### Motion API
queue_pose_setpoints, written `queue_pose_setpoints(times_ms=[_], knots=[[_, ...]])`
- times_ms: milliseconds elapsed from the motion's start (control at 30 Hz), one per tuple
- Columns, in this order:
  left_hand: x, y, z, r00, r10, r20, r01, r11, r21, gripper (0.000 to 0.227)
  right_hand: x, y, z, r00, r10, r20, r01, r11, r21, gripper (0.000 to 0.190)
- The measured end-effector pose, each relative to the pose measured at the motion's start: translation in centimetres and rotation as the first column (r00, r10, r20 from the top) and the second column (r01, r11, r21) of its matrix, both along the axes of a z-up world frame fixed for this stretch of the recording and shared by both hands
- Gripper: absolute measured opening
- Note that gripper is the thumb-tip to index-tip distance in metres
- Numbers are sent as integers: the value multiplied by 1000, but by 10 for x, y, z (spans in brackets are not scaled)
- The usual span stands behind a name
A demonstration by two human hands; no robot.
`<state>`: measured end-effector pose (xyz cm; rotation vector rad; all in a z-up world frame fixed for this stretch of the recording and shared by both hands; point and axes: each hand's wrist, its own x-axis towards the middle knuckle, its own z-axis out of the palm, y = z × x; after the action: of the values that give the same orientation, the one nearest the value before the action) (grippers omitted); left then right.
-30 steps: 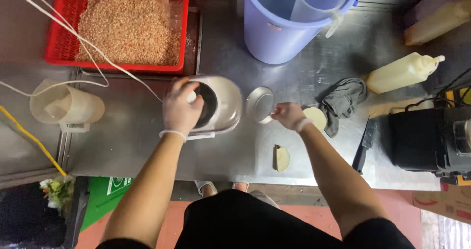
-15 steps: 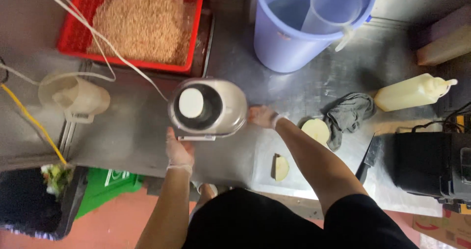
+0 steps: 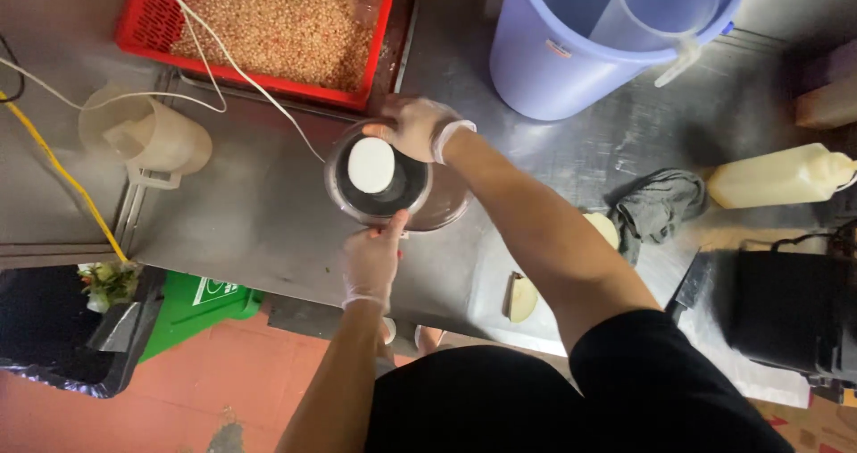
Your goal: Preparing a drink using a blender and various ingredients.
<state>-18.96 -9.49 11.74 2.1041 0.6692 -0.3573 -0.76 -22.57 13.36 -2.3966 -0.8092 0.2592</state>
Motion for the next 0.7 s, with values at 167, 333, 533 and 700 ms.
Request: queue_pose_setpoints(times_ms=[167, 333, 533, 700], knots=[[-5, -1, 1, 999, 24, 36, -27, 998, 60, 59, -18, 11, 21, 927, -371, -50, 351, 907, -234, 64], [-14, 10, -6, 921, -45, 388, -39, 978, 207, 41, -36, -1, -26, 817, -567, 102, 542, 817, 198, 36], [29, 27, 9, 671, -340, 659, 77, 916, 394, 64, -149, -148, -149, 420, -905, 68, 885, 425, 192, 48], [34, 16, 4, 661, -511, 549, 236, 837, 494, 88, -201, -220, -114, 248, -968, -29, 791, 220, -571, 111]])
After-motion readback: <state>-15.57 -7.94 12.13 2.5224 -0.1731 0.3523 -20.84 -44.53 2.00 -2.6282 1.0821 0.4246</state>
